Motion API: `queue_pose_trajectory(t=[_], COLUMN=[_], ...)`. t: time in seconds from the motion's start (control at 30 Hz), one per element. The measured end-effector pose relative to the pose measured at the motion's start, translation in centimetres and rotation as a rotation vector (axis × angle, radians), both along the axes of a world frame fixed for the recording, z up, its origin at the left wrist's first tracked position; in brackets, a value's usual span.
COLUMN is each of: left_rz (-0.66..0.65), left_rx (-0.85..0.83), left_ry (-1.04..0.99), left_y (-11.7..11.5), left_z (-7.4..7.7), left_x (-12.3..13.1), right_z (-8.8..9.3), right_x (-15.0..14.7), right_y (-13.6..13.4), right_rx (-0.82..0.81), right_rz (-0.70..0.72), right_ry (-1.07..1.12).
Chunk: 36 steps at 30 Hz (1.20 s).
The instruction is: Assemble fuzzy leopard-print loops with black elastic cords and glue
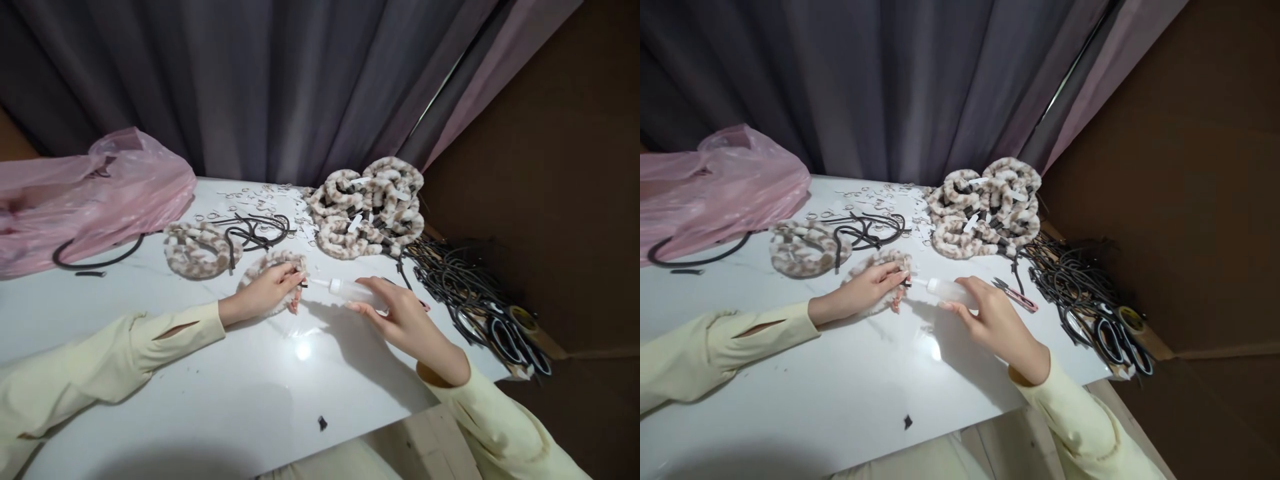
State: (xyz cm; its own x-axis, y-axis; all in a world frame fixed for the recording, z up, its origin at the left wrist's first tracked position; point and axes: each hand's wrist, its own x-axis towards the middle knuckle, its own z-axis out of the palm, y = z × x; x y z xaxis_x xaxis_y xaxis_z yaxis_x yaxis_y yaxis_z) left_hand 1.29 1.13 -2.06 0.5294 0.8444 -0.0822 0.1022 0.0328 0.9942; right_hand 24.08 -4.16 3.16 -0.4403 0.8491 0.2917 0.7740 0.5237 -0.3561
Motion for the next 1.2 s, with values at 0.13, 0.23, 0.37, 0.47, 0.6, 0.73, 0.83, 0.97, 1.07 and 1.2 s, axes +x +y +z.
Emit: queue_pose_trajectory(t=[0.13,0.23,0.37,0.47,0.6,0.73,0.83,0.97,1.07,1.2], left_rz=[0.017,0.018,0.016,0.014,0.011,0.010,0.017,0.009,0.013,0.010], left_rx=[0.006,0.014,0.019,0.017,0.021,0.031,0.040,0.039,0.031,0.033], left_ry=[0.043,0.048,0.038,0.016,-0.007,-0.001,0.012,-0.014,-0.015,-0.003], left_y=[-0.2,-0.3,-0.3,-0.3,-0.2,-0.1,-0.1,-0.1,-0.1,-0.1], left_z=[0.3,0.4,0.4,0.3,0.2,0.1,0.2,0.1,0.1,0.0], left_x=[0.1,0.1,0.1,0.1,0.1,0.0,0.0,0.0,0.0,0.0], right_z=[0.0,0.0,0.1,0.3,0.7,1.0,1.0,1.0,1.0,0.9], right_x=[-0.6,-1.0,-1.5,-1.6,-1.8,-1.9,-1.9,-1.8,-1.8,-1.8], right_y=[0.7,1.3,1.7,1.9,1.8,1.8,1.9,2.0,2.0,2.1], right_rx=[0.023,0.011,-0.002,-0.017,-0.061,-0.082,-0.090,-0.093,-0.096,-0.089], right_rz=[-0.011,-0.013,-0.039,-0.034,-0.036,-0.032,-0.022,-0.022,-0.019,-0.014], right_ry=[-0.038,-0.076,-0.096,-0.098,-0.122,-0.134,-0.141,-0.144,-0.142,-0.134])
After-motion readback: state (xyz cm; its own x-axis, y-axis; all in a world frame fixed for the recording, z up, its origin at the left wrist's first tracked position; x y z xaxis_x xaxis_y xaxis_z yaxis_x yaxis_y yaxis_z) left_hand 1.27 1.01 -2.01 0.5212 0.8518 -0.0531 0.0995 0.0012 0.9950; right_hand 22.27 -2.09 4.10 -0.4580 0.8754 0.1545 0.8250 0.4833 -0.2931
